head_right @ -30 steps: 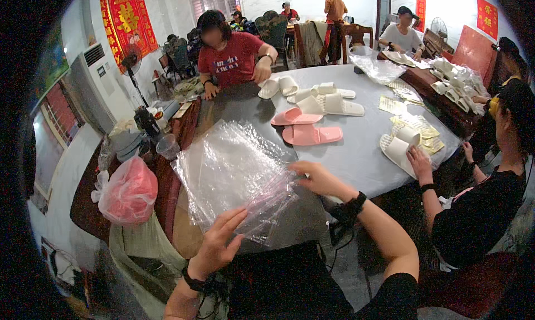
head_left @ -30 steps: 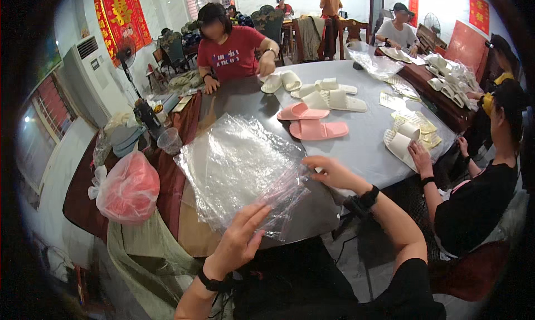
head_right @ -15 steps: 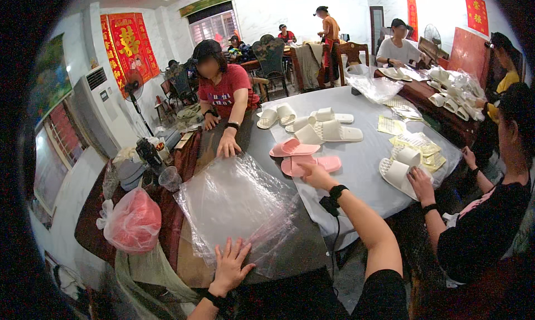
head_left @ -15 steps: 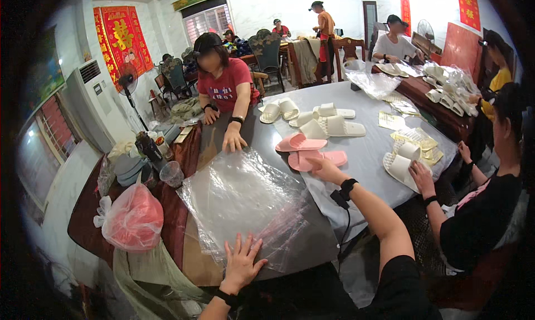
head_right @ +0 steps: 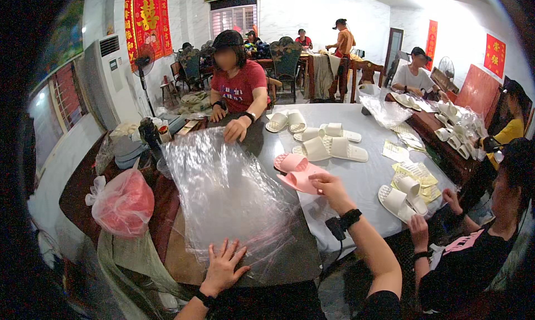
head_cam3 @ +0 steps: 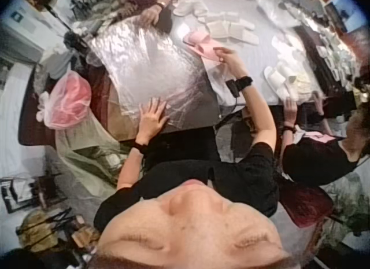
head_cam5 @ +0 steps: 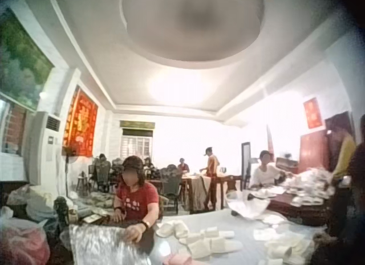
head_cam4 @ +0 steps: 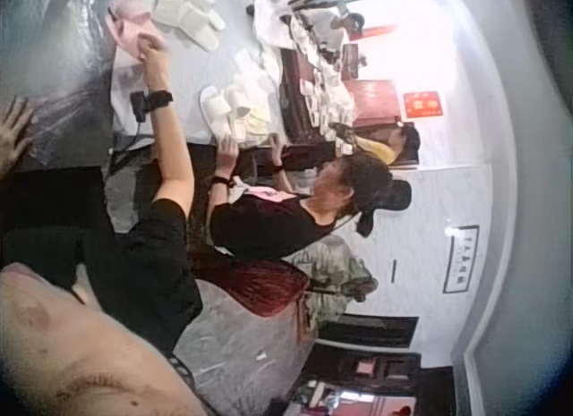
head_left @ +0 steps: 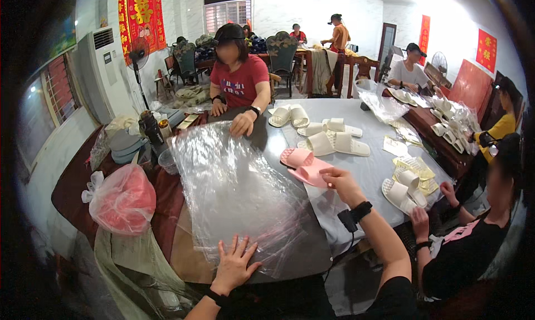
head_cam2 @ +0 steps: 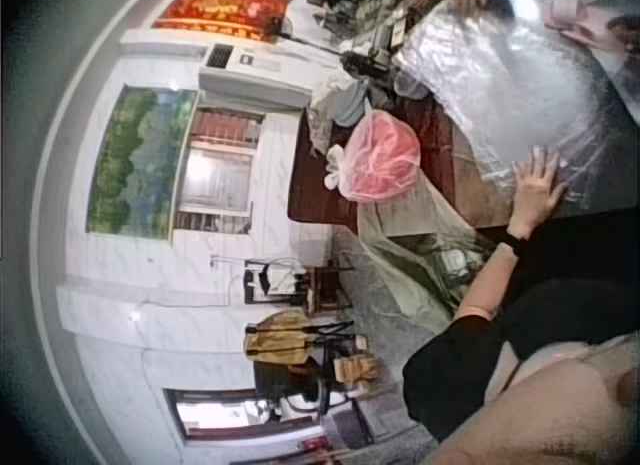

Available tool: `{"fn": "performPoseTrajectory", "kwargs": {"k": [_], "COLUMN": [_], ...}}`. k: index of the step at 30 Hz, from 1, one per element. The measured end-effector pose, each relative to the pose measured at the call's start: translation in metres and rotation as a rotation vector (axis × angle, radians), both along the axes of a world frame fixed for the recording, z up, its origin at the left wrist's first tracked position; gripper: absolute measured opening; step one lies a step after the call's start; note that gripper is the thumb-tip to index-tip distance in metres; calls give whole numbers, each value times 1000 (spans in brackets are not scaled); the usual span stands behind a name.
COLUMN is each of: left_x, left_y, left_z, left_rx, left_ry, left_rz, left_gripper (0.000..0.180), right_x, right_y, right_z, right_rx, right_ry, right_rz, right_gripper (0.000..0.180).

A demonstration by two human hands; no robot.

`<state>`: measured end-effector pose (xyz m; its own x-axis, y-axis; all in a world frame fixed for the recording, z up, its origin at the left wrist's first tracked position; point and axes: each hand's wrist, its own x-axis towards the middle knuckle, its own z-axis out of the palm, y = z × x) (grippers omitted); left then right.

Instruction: Manually packaging finished slippers into plastic bags and placing them into a large sack.

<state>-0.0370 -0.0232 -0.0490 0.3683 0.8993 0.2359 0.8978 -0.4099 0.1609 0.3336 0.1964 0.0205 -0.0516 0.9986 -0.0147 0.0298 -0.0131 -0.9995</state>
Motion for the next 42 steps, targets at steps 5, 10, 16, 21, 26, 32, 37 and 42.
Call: {"fn": "performPoseTrajectory", "kwargs": {"k": [5,10,16,21,26,32,37,42], "left_x": [1,3,-4,2,-1,3,-5,-12], "left_y": [1,5,-2,0,-3,0,9,23], "left_z": [-3,-6,-7,-2,-5,0,20,35], "left_rx": [67,90,78,99,99,55,-87,-92], "left_ry": [-6,-18,-22,-16,-25,61,-216,-363], "left_rz": [-6,-18,-3,-20,-9,-36,-214,-200], "left_gripper": [61,60,60,57,58,62,66,53], "right_x": [-30,-23,-31,-30,-43,-1,18,38], "right_y": [27,76,103,120,87,40,-36,-105], "right_z": [-18,-55,-74,-103,-70,-50,-10,7], "right_rx": [161,479,547,392,553,508,392,356], "right_ry": [-23,-775,-973,-866,-878,-694,-510,-306], "right_rz": [230,-30,293,292,239,166,184,139], "right_gripper": [34,45,36,36,20,23,46,49]}}
